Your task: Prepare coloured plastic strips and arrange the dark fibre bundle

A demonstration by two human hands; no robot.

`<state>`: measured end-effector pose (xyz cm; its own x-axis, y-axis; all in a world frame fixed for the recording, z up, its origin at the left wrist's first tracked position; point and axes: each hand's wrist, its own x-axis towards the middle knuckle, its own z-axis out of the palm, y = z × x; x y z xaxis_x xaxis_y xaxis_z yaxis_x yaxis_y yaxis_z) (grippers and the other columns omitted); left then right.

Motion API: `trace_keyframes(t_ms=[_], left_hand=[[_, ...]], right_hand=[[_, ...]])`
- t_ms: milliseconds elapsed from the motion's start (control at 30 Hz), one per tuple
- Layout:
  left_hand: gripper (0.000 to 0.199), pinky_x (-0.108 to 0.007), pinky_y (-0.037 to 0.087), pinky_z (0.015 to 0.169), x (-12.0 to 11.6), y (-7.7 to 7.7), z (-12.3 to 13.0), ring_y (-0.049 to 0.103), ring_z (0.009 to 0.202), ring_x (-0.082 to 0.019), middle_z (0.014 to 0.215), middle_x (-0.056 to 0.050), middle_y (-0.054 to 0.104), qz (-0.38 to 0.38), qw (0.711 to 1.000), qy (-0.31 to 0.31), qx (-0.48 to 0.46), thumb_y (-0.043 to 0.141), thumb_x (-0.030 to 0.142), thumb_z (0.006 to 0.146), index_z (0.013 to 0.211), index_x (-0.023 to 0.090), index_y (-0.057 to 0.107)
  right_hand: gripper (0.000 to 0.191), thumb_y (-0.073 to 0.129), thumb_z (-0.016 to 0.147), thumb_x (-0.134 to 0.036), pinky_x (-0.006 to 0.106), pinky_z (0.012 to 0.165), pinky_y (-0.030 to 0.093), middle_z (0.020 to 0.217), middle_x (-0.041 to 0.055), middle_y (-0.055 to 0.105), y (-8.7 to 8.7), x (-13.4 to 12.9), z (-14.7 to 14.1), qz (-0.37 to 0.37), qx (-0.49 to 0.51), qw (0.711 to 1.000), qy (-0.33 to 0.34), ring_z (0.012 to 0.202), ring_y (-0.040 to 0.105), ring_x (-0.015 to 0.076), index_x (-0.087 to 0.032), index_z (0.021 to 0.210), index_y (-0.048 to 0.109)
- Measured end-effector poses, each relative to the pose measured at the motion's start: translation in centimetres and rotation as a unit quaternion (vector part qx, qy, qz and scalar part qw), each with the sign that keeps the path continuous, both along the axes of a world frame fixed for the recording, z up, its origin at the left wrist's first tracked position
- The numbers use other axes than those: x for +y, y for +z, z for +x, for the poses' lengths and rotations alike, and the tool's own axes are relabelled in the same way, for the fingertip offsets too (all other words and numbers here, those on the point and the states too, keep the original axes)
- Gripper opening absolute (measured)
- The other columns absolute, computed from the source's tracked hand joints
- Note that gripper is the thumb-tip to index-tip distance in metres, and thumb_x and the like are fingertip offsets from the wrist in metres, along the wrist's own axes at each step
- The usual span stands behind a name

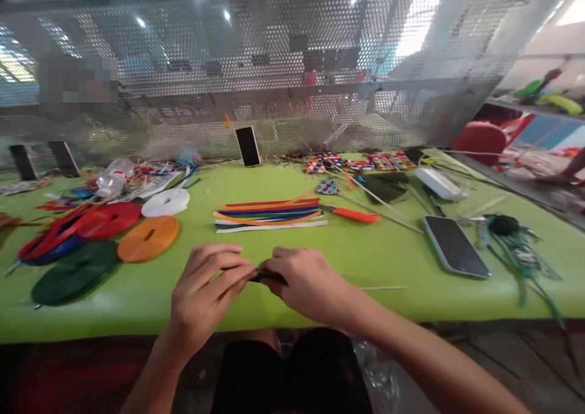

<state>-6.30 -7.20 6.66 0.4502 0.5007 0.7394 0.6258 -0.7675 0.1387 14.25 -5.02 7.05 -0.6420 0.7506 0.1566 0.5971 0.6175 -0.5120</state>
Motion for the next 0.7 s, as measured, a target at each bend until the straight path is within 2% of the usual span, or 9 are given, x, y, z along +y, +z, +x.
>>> trace_keyframes(t_ms=[133,300,433,533,567,633,700], left_hand=[[0.031,-0.037,0.053,0.081,-1.3,-0.1,-0.6,0.062,0.099,-0.021,0.090,-0.002,0.071,-0.012,0.999,-0.033,-0.018,0.067,0.003,0.081,0.104,0.023,0.067],[0.032,-0.037,0.055,0.080,-2.6,0.3,-1.5,0.063,0.097,-0.022,0.092,-0.004,0.070,-0.001,0.999,-0.015,-0.031,0.066,0.004,0.082,0.106,0.024,0.067],[0.036,-0.041,0.053,0.083,-3.8,-0.2,-1.5,0.062,0.097,-0.023,0.099,-0.006,0.067,0.065,0.992,0.064,-0.085,0.072,0.004,0.077,0.106,0.024,0.066],[0.030,-0.038,0.052,0.081,-5.0,-0.8,-0.2,0.061,0.090,-0.021,0.093,-0.005,0.064,0.107,0.968,0.135,-0.183,0.073,0.001,0.074,0.097,0.021,0.067],[0.026,-0.036,0.053,0.078,-5.4,-1.0,0.5,0.061,0.086,-0.019,0.089,-0.004,0.063,0.085,0.961,0.140,-0.224,0.071,0.001,0.076,0.093,0.020,0.066],[0.017,-0.030,0.053,0.072,-6.1,-1.2,2.0,0.061,0.083,-0.016,0.088,-0.003,0.062,-0.017,0.942,0.132,-0.307,0.067,0.005,0.081,0.089,0.020,0.066],[0.009,-0.025,0.053,0.063,-6.5,-1.1,3.4,0.061,0.078,-0.014,0.091,-0.003,0.060,-0.114,0.905,0.102,-0.398,0.064,0.011,0.085,0.089,0.020,0.065]], right_hand=[[0.017,0.058,0.094,-0.027,0.024,0.064,0.035,0.086,0.0021,0.065,0.1,-1.0,0.6,0.001,-0.022,1.000,0.006,0.072,0.058,0.0122,-0.023,0.103,0.072],[0.020,0.060,0.091,-0.024,0.024,0.061,0.036,0.087,0.0017,0.063,-0.4,-2.5,1.0,0.049,-0.025,0.998,-0.019,0.070,0.058,0.0116,-0.026,0.108,0.071],[0.029,0.055,0.092,-0.021,0.024,0.063,0.043,0.093,0.0035,0.063,-1.0,-3.8,0.8,0.091,0.001,0.993,-0.074,0.073,0.060,0.0127,-0.027,0.117,0.068],[0.040,0.050,0.092,-0.016,0.026,0.067,0.049,0.101,0.0066,0.062,-1.6,-5.0,0.2,0.139,0.021,0.982,-0.124,0.076,0.061,0.0143,-0.025,0.129,0.061],[0.044,0.049,0.091,-0.014,0.027,0.067,0.050,0.102,0.0075,0.061,-1.8,-5.4,0.0,0.156,0.028,0.978,-0.133,0.077,0.061,0.0148,-0.025,0.133,0.059],[0.049,0.048,0.089,-0.011,0.028,0.068,0.052,0.103,0.0085,0.060,-2.1,-6.1,-0.4,0.183,0.042,0.972,-0.145,0.078,0.061,0.0161,-0.024,0.136,0.056],[0.051,0.048,0.089,-0.010,0.029,0.067,0.052,0.102,0.0088,0.059,-2.4,-6.6,-0.8,0.203,0.053,0.966,-0.149,0.081,0.060,0.0177,-0.025,0.137,0.054]])
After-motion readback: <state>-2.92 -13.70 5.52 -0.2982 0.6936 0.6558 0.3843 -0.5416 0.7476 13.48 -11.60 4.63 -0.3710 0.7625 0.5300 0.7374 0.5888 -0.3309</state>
